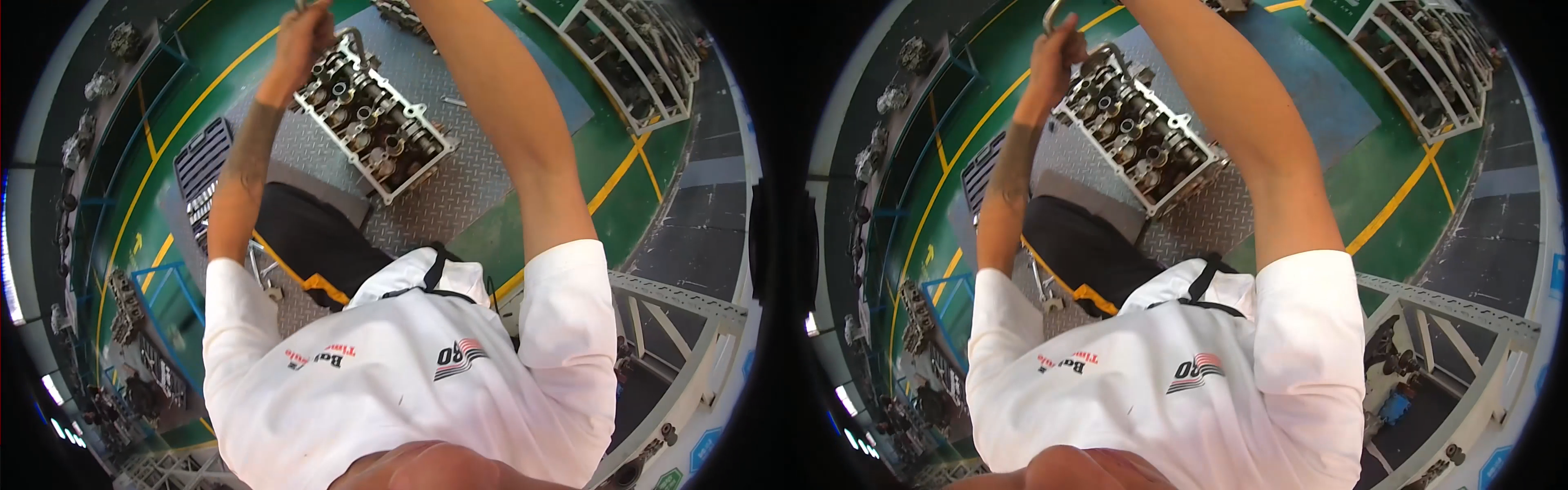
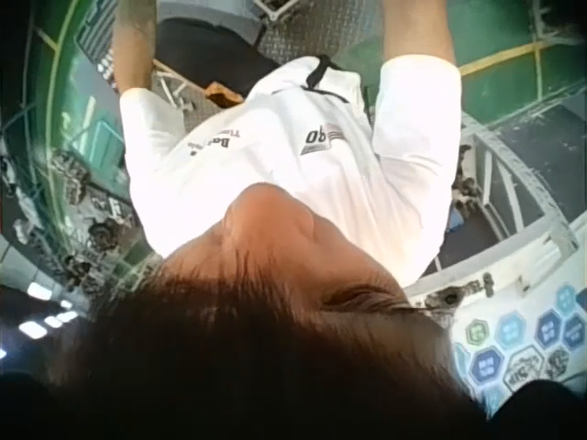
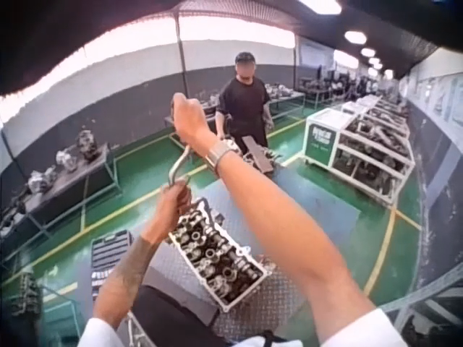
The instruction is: The person is disassembling a car engine cylinder head using a socket wrench and identifying components.
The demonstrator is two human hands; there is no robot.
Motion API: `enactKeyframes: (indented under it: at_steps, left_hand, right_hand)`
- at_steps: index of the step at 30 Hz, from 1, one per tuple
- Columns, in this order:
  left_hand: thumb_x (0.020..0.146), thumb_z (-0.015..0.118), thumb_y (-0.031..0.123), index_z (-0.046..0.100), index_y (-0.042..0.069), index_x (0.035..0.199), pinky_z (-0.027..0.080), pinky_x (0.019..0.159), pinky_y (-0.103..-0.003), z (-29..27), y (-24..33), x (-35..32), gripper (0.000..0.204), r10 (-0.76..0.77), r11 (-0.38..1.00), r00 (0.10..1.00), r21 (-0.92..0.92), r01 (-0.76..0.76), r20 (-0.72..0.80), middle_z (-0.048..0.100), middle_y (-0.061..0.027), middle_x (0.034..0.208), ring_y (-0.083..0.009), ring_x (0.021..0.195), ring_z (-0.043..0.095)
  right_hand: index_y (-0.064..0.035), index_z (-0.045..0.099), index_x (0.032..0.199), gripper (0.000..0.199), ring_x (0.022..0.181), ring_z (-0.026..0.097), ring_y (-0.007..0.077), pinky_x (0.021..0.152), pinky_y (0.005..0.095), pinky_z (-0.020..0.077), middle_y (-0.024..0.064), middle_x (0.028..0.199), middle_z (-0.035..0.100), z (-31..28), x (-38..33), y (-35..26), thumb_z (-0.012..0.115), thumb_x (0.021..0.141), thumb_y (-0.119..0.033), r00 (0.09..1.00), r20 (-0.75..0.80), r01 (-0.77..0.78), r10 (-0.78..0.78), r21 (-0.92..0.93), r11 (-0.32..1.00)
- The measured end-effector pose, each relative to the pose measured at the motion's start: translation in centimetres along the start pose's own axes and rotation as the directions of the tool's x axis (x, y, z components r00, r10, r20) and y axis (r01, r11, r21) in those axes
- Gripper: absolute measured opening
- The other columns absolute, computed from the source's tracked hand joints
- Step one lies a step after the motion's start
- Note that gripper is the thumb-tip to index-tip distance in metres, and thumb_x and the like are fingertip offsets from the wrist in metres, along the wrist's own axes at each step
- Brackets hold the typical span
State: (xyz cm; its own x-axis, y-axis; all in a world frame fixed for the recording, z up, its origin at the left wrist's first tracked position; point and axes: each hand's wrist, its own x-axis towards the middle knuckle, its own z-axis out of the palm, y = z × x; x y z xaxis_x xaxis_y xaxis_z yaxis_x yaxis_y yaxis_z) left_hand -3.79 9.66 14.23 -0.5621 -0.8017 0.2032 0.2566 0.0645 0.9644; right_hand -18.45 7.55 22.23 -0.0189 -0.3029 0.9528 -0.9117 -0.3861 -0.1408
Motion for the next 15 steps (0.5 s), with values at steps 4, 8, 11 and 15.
enactKeyframes:
  at_steps: [4,8,11,15]
  left_hand:
    - [0.094,0.059,0.036,0.06,0.004,0.097,0.043,0.065,-0.024,7.7,-2.4,-0.8,0.031,0.32,0.916,0.93,0.194,-0.352,0.179,0.06,-0.0006,0.082,-0.0122,0.072,0.054]
    - [0.094,0.056,0.032,0.061,0.004,0.098,0.044,0.068,-0.026,15.3,-6.2,1.2,0.029,0.304,0.853,0.927,0.369,-0.368,0.221,0.062,-0.0024,0.084,-0.0142,0.074,0.056]
    - [0.094,0.055,0.03,0.062,0.003,0.098,0.045,0.069,-0.028,19.5,-7.9,0.6,0.028,0.279,0.811,0.907,0.43,-0.398,0.315,0.063,-0.0037,0.085,-0.0157,0.076,0.057]
    - [0.095,0.053,0.027,0.063,0.003,0.099,0.046,0.071,-0.03,19.0,-8.6,-0.4,0.026,0.292,0.795,0.911,0.457,-0.4,0.29,0.065,-0.0054,0.087,-0.0177,0.078,0.059]
  right_hand:
    - [-0.0032,0.056,0.088,0.014,0.076,0.058,0.0304,0.071,0.0433,0.0442,0.0169,0.079,0.06,-2.0,-0.5,-0.5,0.052,0.082,-0.016,0.996,0.086,-0.011,0.016,-0.05,0.999]
    - [-0.0024,0.057,0.087,0.018,0.08,0.058,0.031,0.075,0.0434,0.0436,0.0183,0.081,0.06,-2.9,0.8,0.4,0.052,0.081,-0.018,0.994,0.111,0.008,0.014,-0.189,0.982]
    - [-0.0018,0.058,0.087,0.021,0.083,0.058,0.0315,0.078,0.0434,0.0432,0.0194,0.082,0.059,-2.5,2.5,1.3,0.053,0.079,-0.02,0.979,0.105,-0.148,0.173,-0.215,0.965]
    - [-0.001,0.06,0.086,0.024,0.087,0.057,0.0321,0.082,0.0435,0.0426,0.0209,0.084,0.059,1.7,4.5,-0.3,0.053,0.078,-0.023,0.917,0.264,-0.259,0.299,-0.175,0.95]
